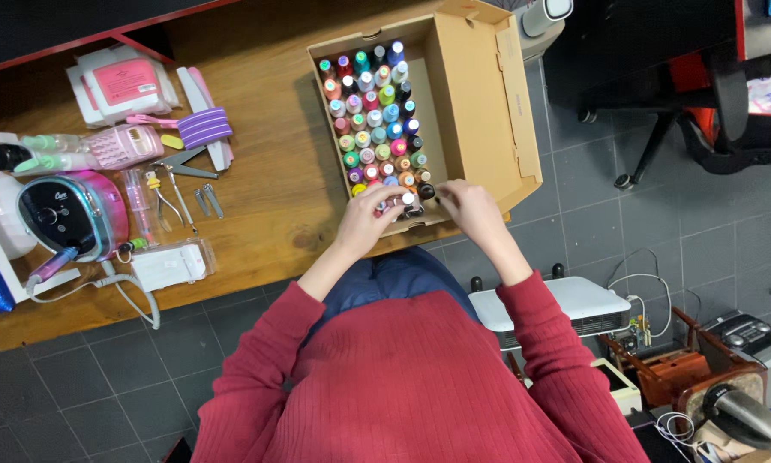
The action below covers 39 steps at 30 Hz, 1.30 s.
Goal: The person sorts nail polish bottles from a cardboard box, places some on hexagonal shelves, and then puts others back into the box before closing it.
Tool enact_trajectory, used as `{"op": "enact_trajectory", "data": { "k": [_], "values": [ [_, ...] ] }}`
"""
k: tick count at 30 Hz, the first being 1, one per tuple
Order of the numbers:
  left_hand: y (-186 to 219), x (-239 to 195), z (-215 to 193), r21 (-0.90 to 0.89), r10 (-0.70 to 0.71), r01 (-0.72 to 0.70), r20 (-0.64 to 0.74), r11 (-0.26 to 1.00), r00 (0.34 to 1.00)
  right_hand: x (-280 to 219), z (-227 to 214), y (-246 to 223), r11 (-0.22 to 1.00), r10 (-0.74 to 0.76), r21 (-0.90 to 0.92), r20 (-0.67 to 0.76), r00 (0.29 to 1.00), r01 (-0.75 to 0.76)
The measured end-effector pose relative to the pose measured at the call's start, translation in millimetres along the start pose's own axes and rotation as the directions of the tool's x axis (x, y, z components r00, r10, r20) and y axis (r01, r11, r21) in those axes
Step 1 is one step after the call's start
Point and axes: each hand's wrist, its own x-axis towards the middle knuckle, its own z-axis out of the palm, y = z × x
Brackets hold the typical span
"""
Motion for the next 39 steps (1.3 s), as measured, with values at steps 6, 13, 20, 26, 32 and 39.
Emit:
{"op": "enact_trajectory", "data": {
  "k": [6,13,20,26,32,39],
  "values": [
    [1.7,28.8,23.5,-0.099,0.074,-0.062,0.121,0.993,0.990,-41.1,-27.7,1.5,0.983,0.097,0.171,-0.180,0.979,-0.066],
    [-27.9,41.9,57.9,-0.127,0.111,-0.087,0.200,0.988,0.973,-67.6,-27.6,13.7,0.944,0.203,0.307,-0.261,0.944,-0.118],
    [-48.0,43.2,70.0,-0.074,0.072,-0.052,0.289,0.996,0.955,-74.0,-32.2,17.2,0.941,0.229,0.306,-0.249,0.941,-0.148],
    [-69.7,38.1,79.8,0.050,0.037,-0.056,0.325,0.997,0.945,-70.5,-39.3,12.4,0.940,0.212,0.316,-0.251,0.945,-0.127],
    [-68.6,41.1,84.9,0.202,0.027,-0.111,0.378,0.973,0.926,-65.7,-39.3,12.4,0.953,0.168,0.291,-0.276,0.946,-0.085],
    [-83.2,36.6,93.0,0.377,-0.012,-0.171,0.435,0.910,0.900,-67.2,-44.9,10.5,0.944,0.191,0.312,-0.264,0.945,-0.104]
  ]
}}
